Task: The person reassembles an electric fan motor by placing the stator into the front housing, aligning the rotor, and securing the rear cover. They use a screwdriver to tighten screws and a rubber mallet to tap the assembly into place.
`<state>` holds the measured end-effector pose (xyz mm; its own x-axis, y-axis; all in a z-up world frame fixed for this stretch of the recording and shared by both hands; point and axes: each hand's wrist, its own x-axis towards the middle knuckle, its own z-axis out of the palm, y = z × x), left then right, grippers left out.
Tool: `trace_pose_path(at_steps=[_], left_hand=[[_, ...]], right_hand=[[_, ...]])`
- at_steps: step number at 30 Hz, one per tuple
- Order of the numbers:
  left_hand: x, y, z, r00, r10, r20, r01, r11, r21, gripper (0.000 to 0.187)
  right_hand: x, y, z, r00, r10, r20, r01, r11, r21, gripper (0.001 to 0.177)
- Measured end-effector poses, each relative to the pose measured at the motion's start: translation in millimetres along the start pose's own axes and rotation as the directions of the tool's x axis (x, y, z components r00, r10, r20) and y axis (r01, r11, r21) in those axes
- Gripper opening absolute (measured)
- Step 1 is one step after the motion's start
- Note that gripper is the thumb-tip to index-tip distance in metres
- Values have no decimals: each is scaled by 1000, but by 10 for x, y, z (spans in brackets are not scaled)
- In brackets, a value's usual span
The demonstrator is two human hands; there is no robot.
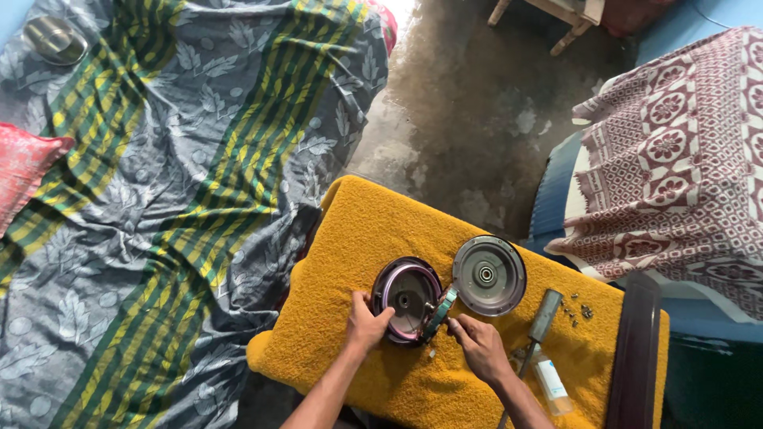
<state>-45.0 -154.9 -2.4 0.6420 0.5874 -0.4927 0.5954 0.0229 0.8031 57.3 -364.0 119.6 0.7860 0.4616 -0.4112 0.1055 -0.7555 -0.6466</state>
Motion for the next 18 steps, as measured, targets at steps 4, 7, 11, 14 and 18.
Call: trace_pose_path(at_steps=[4, 7, 11, 14, 18], left_hand=[[-175, 369, -137, 992, 9, 129, -5, 999, -32, 54], [-342, 685, -273, 976, 13, 218, -8, 1000, -22, 48], [-445, 987, -411, 950, 80, 302, -76, 997, -26, 46], [-463, 1072, -468, 937, 116, 330, -97, 993, -71, 49], [-427, 1056, -517, 908, 108, 405, -35, 982, -184, 48]], right_hand=[[35, -72, -89, 998, 49, 38, -46, 997, -57, 37], [87, -94, -132, 998, 34, 60, -26, 991, -133, 37], [173, -118, -167, 988, 81, 128, -53, 977, -207, 39], [235, -147, -170, 986, 45, 160, -12, 979, -204, 39], [296, -201, -159, 981, 15, 194, 30, 973, -228, 39]])
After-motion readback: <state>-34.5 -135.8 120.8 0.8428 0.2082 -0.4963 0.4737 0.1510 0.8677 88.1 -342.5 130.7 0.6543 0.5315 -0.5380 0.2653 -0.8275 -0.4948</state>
